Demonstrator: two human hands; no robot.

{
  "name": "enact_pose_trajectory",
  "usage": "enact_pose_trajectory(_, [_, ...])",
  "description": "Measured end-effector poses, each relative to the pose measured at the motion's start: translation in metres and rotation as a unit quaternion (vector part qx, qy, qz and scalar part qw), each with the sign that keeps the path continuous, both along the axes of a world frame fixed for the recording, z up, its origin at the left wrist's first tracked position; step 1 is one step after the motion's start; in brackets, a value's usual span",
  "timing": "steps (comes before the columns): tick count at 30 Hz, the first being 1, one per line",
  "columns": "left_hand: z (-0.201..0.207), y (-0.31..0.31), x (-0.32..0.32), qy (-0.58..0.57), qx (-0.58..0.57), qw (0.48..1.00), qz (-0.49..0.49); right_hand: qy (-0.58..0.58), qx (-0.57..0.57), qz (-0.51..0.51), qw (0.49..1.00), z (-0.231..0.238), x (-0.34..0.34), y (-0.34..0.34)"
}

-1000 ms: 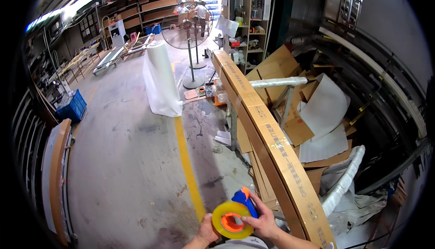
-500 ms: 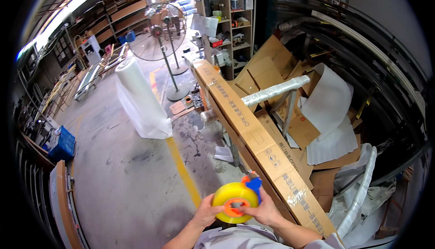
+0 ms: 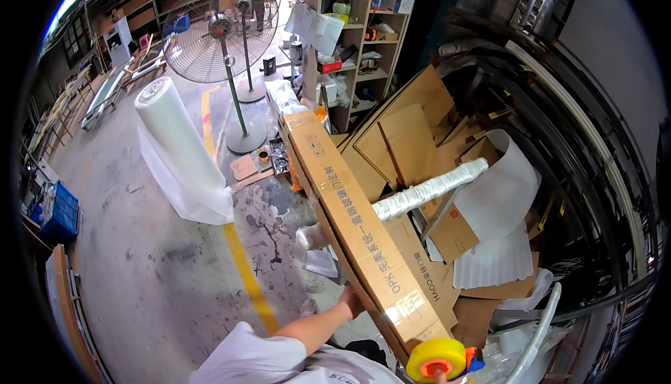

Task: The person tapes a long cardboard box using a tape dispenser, applies tape to the corners and seams, and then moves several flattened cardboard pieces from a shelf.

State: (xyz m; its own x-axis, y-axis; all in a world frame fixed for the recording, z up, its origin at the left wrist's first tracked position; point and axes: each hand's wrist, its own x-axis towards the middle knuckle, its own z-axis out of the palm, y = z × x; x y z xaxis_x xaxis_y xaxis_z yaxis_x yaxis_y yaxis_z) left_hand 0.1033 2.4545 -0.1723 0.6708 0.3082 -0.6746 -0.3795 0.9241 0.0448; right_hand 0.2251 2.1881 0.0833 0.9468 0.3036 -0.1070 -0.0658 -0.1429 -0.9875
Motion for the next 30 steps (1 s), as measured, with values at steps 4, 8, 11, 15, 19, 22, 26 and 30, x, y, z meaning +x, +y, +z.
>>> enact_pose_trajectory(4, [-0.03,-0.017,0.044,-0.3,0.136,0.941,0.081,0.022,-0.044,-0.025,0.998,-0.007,0.025,0.012])
enact_pose_trajectory(8, [0.029,-0.016,0.037,-0.313,-0.035,0.946,0.077,0.044,-0.059,-0.03,0.997,-0.019,0.054,0.018])
enact_pose_trajectory(11, [0.067,-0.009,0.04,-0.1,-0.037,0.993,0.045,0.067,-0.056,-0.021,0.996,-0.026,0.078,0.014])
enact_pose_trajectory(15, [0.018,-0.007,0.035,-0.199,-0.064,0.978,0.008,0.099,-0.044,0.009,0.994,-0.035,0.12,0.011])
enact_pose_trajectory(19, [0.118,0.007,0.055,-0.022,-0.009,1.0,-0.001,0.167,-0.001,0.032,0.985,-0.062,0.167,-0.019])
enact_pose_trajectory(22, [0.105,0.006,0.068,-0.026,-0.03,0.998,0.049,0.298,0.099,0.089,0.945,-0.092,0.216,-0.044])
enact_pose_trajectory(26, [0.127,0.009,0.108,0.116,-0.025,0.99,0.082,0.435,0.171,0.212,0.858,-0.077,0.265,0.007])
enact_pose_trajectory(30, [0.129,0.01,0.126,0.283,0.03,0.958,0.023,0.544,0.118,0.133,0.82,-0.133,0.307,0.008])
